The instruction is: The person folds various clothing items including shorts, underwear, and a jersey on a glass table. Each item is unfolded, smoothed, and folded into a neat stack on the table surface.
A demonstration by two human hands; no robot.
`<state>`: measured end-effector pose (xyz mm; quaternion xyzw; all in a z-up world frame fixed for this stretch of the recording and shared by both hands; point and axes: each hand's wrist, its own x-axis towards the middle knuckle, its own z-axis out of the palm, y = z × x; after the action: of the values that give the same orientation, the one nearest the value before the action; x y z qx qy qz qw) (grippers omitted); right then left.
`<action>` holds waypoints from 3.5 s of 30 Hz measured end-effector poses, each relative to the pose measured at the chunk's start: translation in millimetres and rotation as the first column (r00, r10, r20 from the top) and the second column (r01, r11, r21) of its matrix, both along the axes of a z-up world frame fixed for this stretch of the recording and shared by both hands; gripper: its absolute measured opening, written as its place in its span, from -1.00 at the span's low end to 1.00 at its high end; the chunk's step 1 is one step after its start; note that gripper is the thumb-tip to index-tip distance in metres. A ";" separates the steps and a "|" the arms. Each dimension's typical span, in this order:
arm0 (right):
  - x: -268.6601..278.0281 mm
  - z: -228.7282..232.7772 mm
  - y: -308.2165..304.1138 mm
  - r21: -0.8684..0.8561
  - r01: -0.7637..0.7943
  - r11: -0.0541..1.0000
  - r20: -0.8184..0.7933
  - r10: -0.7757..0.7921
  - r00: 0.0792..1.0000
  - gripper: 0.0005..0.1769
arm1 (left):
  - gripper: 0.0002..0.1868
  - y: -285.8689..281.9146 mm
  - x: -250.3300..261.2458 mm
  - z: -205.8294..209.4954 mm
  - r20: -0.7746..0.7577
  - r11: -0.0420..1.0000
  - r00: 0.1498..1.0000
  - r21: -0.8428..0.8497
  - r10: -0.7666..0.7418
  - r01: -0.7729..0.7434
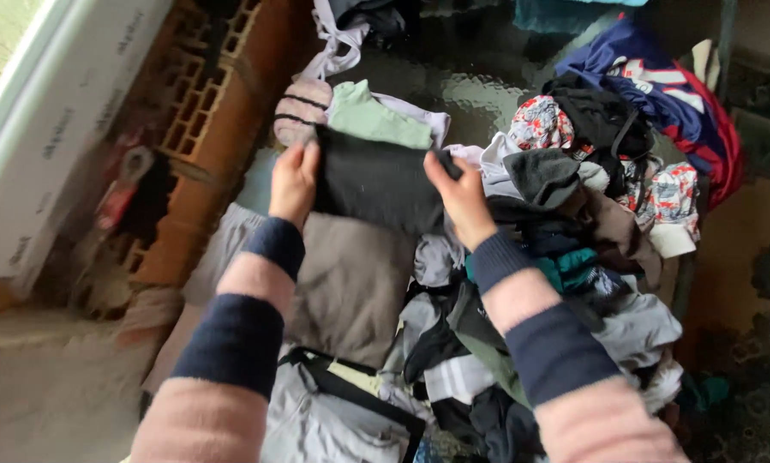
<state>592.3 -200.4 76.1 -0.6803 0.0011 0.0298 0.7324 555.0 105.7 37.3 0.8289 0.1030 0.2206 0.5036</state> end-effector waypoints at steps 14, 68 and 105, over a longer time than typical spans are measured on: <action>103.5 -62.1 38.1 -0.509 0.254 0.822 0.414 -0.025 0.910 -0.67 | -0.61 -4.2 118.9 -4.8 0.054 0.961 0.995 0.258 0.089 -0.100; -51.5 210.3 -146.6 -0.002 -0.037 0.999 0.119 0.037 0.992 -0.76 | -0.80 -174.2 -221.4 163.5 -0.119 0.897 0.913 -0.274 -0.389 0.347; -410.5 328.3 -263.7 -0.617 -0.398 0.679 0.018 0.518 0.855 -0.35 | -0.17 -333.1 -420.4 323.0 0.175 0.237 0.618 -0.818 -0.766 0.525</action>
<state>181.8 -464.1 404.4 -0.8515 -0.2308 0.1456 0.4477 134.5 -227.4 360.3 0.4848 -0.0980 -0.1953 0.8469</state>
